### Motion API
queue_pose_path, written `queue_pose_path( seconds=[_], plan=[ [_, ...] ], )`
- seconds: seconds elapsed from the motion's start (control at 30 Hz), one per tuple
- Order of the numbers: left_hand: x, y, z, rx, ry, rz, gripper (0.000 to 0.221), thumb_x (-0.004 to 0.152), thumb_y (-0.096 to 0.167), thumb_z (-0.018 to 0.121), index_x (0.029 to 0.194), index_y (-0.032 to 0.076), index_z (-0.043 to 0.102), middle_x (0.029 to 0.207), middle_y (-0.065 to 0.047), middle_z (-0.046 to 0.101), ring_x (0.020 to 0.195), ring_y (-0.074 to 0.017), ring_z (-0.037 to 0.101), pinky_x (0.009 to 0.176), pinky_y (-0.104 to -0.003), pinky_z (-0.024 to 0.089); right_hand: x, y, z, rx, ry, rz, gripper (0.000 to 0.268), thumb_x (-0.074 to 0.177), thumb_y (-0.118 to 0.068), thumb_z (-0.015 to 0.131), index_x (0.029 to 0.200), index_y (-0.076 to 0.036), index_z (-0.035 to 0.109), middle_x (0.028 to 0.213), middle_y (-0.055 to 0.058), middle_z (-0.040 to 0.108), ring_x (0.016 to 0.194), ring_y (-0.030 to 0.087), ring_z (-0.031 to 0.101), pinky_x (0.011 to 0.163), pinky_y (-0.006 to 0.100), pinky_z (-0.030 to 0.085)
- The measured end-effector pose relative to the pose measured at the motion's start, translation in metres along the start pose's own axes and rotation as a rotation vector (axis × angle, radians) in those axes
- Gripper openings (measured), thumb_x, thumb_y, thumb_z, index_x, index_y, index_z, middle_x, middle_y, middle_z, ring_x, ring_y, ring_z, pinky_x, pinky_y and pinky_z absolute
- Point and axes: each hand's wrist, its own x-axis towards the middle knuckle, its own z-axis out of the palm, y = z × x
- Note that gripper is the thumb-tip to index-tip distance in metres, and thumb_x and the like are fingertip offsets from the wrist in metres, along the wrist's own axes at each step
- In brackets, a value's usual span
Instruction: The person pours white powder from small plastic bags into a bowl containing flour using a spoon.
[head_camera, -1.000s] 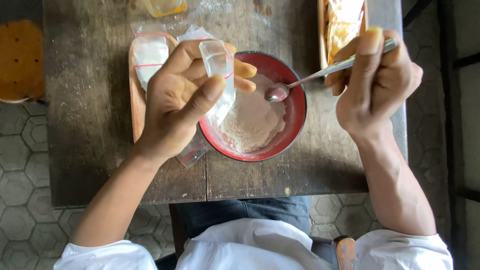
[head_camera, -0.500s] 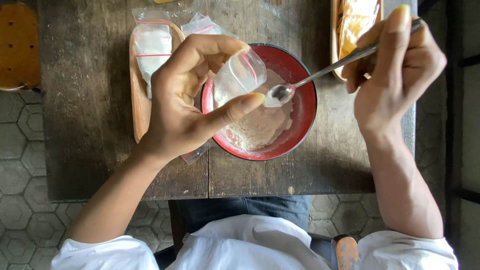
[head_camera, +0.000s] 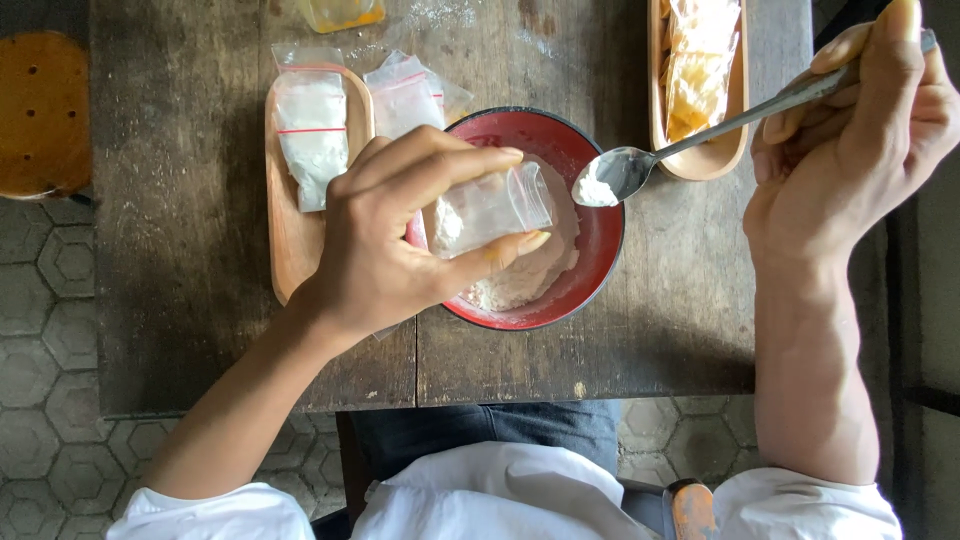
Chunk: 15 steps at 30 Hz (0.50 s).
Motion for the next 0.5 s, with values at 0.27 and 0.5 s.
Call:
queue_pose_path(
  seconds=[0.27, 0.5],
  plan=[
    [-0.006, -0.005, 0.008, 0.193, -0.011, 0.03, 0.046, 0.087, 0.029, 0.097, 0.118, 0.005, 0.074, 0.11, -0.006, 0.078, 0.098, -0.0178, 0.071, 0.08, -0.034, 0.042, -0.007, -0.008, 0.013, -0.002, -0.012, -0.003, 0.045, 0.113, -0.046, 0.059, 0.093, -0.005, 0.056, 0.066, 0.011, 0.052, 0.045, 0.015, 0.047, 0.041, 0.027, 0.035],
    [-0.01, -0.006, 0.011, 0.197, -0.009, 0.013, 0.045, 0.088, 0.029, 0.096, 0.119, 0.005, 0.073, 0.107, -0.005, 0.076, 0.096, -0.017, 0.07, 0.08, -0.035, 0.039, -0.023, -0.024, 0.031, -0.076, -0.051, -0.006, 0.046, 0.117, -0.041, 0.05, 0.094, -0.001, 0.054, 0.063, 0.013, 0.05, 0.046, 0.018, 0.051, 0.039, 0.025, 0.024]
  ],
)
